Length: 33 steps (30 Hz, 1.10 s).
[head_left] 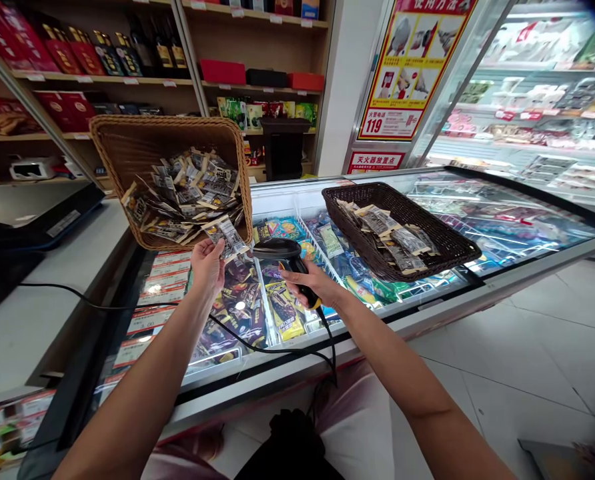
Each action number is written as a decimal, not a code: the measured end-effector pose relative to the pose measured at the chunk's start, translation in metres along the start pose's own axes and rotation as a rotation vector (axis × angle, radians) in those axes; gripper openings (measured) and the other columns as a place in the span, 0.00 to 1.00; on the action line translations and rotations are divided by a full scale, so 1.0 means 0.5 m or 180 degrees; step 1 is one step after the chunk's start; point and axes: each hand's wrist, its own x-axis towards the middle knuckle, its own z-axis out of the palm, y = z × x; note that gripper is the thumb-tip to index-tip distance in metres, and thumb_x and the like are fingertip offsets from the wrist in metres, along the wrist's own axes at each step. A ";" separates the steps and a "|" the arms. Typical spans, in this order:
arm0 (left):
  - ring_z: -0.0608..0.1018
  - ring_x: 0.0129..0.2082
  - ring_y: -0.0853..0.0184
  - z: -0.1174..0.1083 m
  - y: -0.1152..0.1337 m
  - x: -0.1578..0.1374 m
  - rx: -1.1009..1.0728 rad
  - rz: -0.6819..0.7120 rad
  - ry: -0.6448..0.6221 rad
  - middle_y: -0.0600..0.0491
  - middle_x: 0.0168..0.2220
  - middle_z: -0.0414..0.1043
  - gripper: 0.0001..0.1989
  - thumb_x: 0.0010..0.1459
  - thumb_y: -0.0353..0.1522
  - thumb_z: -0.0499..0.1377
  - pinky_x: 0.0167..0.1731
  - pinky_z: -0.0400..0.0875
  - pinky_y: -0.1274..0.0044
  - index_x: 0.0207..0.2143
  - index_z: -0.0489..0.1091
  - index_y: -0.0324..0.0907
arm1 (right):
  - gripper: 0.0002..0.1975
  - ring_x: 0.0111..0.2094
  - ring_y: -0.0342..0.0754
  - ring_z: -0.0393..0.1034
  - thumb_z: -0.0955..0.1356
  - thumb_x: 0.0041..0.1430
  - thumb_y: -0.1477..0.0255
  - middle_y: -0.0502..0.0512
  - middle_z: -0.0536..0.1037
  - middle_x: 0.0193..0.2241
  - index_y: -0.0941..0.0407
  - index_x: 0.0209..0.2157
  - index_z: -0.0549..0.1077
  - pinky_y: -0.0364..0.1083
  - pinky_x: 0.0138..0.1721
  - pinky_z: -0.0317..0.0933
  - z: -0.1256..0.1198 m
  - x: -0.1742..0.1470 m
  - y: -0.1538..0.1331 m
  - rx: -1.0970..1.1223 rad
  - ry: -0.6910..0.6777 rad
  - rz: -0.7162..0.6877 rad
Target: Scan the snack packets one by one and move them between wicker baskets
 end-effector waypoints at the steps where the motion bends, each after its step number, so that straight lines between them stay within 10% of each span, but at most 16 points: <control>1: 0.74 0.27 0.74 0.000 0.000 0.000 0.0006 0.0002 0.0002 0.59 0.29 0.76 0.25 0.37 0.32 0.80 0.24 0.63 0.83 0.33 0.70 0.43 | 0.29 0.11 0.38 0.58 0.80 0.52 0.51 0.36 0.67 0.17 0.54 0.42 0.68 0.38 0.12 0.57 0.001 0.000 -0.002 -0.0016 0.0007 0.0018; 26: 0.72 0.25 0.75 0.020 0.031 -0.001 -0.0147 0.0296 -0.0185 0.59 0.31 0.74 0.19 0.43 0.26 0.76 0.19 0.62 0.85 0.34 0.72 0.46 | 0.28 0.12 0.37 0.57 0.80 0.50 0.51 0.37 0.67 0.18 0.54 0.36 0.67 0.39 0.12 0.53 0.000 0.013 0.001 0.0337 0.0210 -0.0037; 33: 0.76 0.26 0.71 0.121 0.017 -0.022 0.0226 -0.0115 -0.0718 0.58 0.29 0.76 0.20 0.38 0.26 0.77 0.25 0.69 0.81 0.33 0.74 0.44 | 0.27 0.11 0.37 0.54 0.76 0.57 0.49 0.37 0.63 0.19 0.53 0.44 0.67 0.40 0.11 0.51 -0.028 0.014 -0.002 0.1036 -0.0840 -0.0676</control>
